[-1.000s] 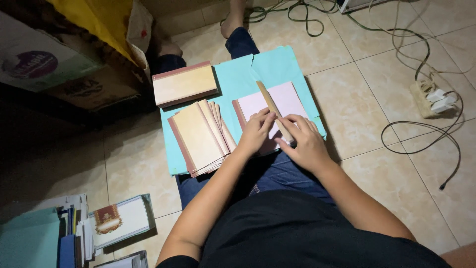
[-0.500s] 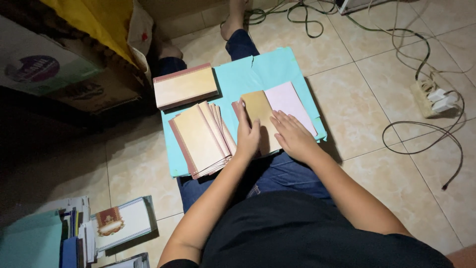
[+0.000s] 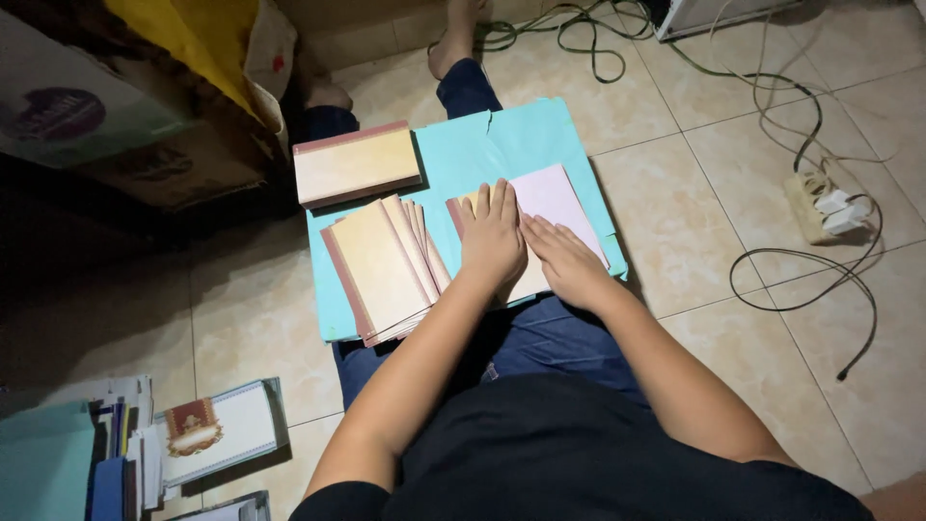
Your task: Folding individual sheets of paper and organizing them into a neat stack on a board.
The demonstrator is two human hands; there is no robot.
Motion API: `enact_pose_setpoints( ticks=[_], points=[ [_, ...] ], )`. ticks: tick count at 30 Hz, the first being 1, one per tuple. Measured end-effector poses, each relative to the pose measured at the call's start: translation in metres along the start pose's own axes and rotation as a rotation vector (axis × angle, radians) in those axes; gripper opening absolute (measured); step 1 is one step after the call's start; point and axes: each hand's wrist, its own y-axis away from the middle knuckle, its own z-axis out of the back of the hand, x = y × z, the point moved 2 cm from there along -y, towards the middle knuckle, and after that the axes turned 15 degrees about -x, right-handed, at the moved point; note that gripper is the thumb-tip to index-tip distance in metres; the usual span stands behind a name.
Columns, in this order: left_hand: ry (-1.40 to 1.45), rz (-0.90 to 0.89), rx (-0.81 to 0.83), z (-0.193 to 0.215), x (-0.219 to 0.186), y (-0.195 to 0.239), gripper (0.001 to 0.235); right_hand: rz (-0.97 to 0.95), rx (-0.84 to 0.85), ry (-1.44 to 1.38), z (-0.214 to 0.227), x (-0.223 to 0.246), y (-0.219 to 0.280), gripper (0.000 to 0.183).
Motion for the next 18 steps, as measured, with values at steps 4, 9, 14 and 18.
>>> enact_pose_setpoints(
  ticks=[4,9,14,18],
  points=[
    [0.041,-0.029,-0.129,-0.015,0.005,0.003,0.059,0.025,-0.009,0.089,-0.016,-0.016,-0.032,0.062],
    [-0.014,-0.010,-0.408,-0.029,0.009,0.002,0.058,0.124,-0.113,0.145,-0.019,-0.018,-0.034,0.059],
    [0.009,0.104,-0.127,-0.006,0.004,0.001,0.062,0.108,-0.077,0.091,0.008,0.010,0.007,0.061],
    [0.022,0.095,-0.013,0.007,0.001,0.001,0.060,0.099,-0.045,0.162,-0.010,-0.008,-0.028,0.062]
  ],
)
